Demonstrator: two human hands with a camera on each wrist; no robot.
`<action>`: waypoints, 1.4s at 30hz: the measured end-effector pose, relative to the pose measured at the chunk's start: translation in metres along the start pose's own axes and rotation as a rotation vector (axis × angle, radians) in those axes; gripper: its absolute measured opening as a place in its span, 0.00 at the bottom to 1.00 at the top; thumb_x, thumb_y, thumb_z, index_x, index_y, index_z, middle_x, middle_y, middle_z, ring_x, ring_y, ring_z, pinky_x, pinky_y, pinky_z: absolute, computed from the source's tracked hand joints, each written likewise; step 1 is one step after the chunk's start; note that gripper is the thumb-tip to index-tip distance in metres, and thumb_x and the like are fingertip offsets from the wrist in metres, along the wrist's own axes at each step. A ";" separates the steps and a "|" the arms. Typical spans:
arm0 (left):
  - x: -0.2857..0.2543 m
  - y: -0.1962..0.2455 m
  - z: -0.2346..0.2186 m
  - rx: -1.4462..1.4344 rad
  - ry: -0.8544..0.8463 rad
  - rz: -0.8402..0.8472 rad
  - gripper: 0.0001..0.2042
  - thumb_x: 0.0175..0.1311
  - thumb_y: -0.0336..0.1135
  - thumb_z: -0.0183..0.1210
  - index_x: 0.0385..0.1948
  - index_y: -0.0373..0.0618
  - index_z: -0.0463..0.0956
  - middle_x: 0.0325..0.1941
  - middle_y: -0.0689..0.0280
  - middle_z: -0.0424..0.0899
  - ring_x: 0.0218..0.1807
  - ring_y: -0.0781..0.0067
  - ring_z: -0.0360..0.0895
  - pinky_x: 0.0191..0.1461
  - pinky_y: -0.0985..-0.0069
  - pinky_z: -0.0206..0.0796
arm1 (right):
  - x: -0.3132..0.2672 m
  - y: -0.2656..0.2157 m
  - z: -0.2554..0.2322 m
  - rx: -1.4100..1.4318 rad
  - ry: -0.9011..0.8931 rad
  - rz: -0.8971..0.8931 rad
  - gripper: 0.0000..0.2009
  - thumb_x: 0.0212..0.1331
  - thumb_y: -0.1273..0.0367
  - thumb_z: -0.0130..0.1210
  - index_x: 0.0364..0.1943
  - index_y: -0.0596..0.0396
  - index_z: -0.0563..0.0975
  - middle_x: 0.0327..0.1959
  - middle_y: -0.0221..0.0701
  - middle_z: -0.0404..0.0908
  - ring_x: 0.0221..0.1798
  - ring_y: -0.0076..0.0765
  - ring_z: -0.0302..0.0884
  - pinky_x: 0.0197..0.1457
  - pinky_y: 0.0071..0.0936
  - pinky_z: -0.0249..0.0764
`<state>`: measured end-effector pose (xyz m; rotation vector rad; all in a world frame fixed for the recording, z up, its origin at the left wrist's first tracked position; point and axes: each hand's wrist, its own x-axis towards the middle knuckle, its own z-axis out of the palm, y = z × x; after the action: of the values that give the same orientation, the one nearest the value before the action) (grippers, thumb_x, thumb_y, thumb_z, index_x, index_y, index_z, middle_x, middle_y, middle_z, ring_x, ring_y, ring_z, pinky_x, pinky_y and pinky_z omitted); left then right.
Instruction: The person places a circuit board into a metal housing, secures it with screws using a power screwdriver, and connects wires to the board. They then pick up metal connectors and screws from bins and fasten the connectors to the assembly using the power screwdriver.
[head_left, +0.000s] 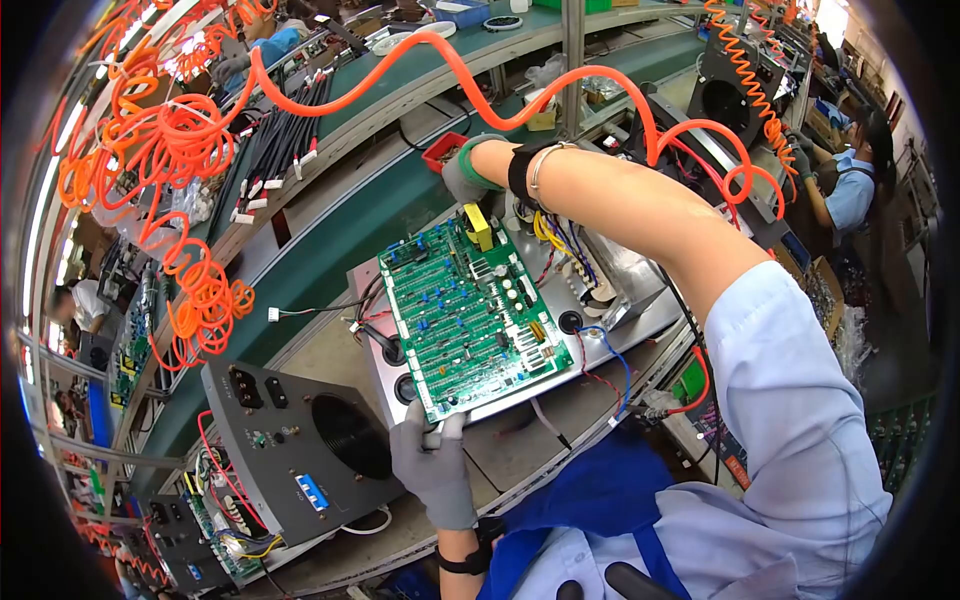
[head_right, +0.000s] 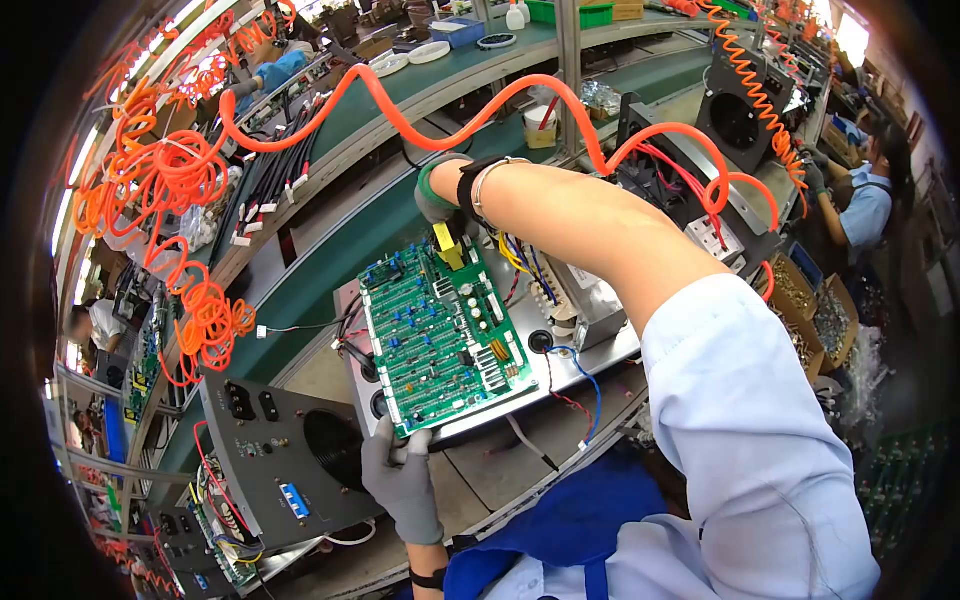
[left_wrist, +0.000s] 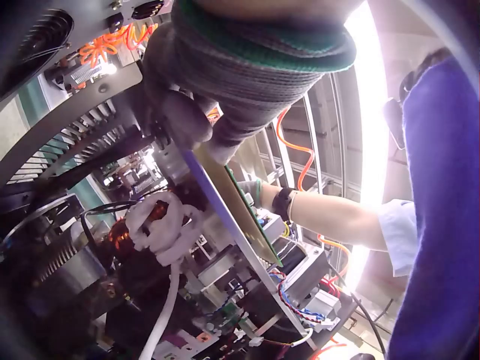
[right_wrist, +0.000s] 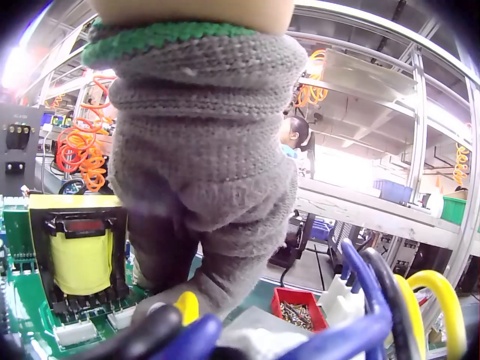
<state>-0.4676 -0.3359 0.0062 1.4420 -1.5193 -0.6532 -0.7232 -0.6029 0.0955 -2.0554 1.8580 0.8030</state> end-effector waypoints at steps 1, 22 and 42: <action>0.000 0.002 0.000 -0.003 -0.001 0.001 0.22 0.47 0.25 0.66 0.48 0.29 0.74 0.28 0.71 0.69 0.24 0.87 0.60 0.29 0.88 0.57 | 0.007 0.000 0.002 -0.045 0.015 -0.013 0.14 0.54 0.64 0.55 0.45 0.45 0.80 0.44 0.27 0.81 0.45 0.34 0.79 0.48 0.43 0.73; -0.001 -0.013 0.004 0.146 0.066 0.174 0.23 0.51 0.41 0.66 0.47 0.39 0.75 0.39 0.59 0.78 0.41 0.63 0.75 0.44 0.68 0.68 | -0.083 -0.038 -0.033 0.176 0.862 -0.768 0.09 0.51 0.69 0.50 0.29 0.63 0.75 0.28 0.44 0.72 0.33 0.48 0.72 0.41 0.40 0.70; -0.251 -0.313 -0.456 0.864 0.574 -0.425 0.16 0.49 0.34 0.59 0.43 0.48 0.76 0.42 0.58 0.77 0.45 0.54 0.75 0.51 0.62 0.68 | -0.298 -0.371 0.258 1.679 -0.223 -0.283 0.17 0.57 0.65 0.55 0.46 0.63 0.73 0.31 0.33 0.78 0.30 0.22 0.73 0.32 0.18 0.69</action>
<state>0.0547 -0.0548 -0.1244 2.3781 -1.0513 0.2578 -0.4297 -0.1614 -0.0132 -0.9330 1.1584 -0.5314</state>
